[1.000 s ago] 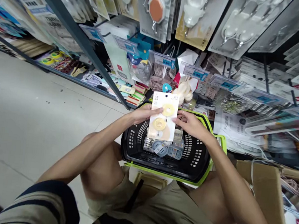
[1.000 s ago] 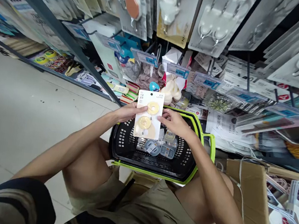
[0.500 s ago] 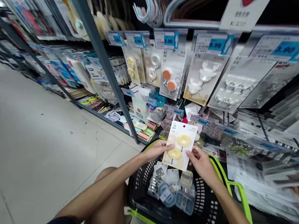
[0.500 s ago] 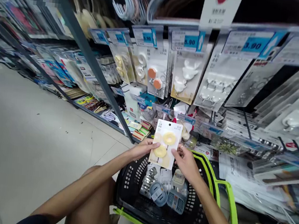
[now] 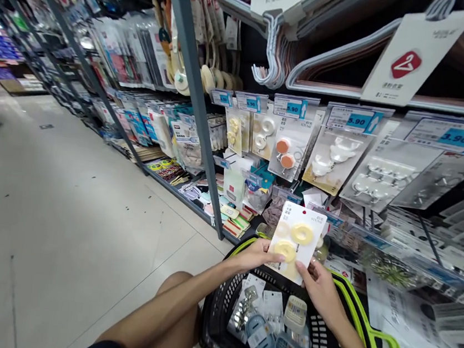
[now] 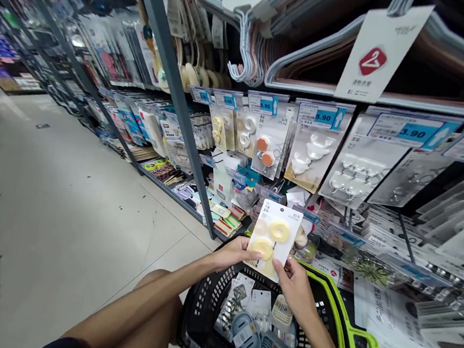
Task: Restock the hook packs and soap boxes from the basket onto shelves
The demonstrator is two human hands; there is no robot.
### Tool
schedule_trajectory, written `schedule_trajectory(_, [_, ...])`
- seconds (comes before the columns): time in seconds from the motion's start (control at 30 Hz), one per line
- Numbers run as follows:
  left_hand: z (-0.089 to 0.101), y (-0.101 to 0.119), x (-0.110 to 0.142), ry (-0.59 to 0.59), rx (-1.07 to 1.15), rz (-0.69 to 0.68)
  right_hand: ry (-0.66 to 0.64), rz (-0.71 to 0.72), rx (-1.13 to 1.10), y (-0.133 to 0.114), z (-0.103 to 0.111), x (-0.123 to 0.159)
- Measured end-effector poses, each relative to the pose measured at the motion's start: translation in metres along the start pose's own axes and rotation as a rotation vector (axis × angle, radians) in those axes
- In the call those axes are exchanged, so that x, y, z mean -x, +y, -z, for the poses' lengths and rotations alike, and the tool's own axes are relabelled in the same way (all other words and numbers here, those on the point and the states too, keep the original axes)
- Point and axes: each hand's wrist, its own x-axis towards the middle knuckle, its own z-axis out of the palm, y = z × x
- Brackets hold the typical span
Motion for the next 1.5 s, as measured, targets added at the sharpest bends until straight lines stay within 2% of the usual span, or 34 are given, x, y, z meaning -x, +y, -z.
schedule_trajectory(0.2, [-0.002,0.001,0.003,0.051,0.063,-0.007,-0.041,-0.022,0.016,0.002,-0.005,0.005])
schedule_trajectory(0.37, [-0.003,0.001,-0.001,0.08,0.034,-0.018,-0.031,0.035,0.067,-0.002,-0.004,0.005])
schedule_trajectory(0.6, [-0.011,0.007,-0.002,0.028,0.067,-0.064,0.038,0.066,0.071,-0.004,0.0,0.004])
schedule_trajectory(0.9, [-0.001,-0.003,-0.005,0.091,0.06,-0.104,0.024,0.059,0.145,0.001,-0.002,0.006])
schedule_trajectory(1.1, [-0.006,0.003,0.003,0.156,0.021,-0.046,0.01,0.063,0.149,0.001,-0.007,0.009])
schedule_trajectory(1.4, [-0.014,0.006,0.003,0.193,-0.046,0.067,0.049,0.061,0.223,0.003,0.0,0.014])
schedule_trajectory(1.5, [-0.018,0.008,0.002,0.216,-0.058,0.061,0.041,0.084,0.234,0.004,0.002,0.015])
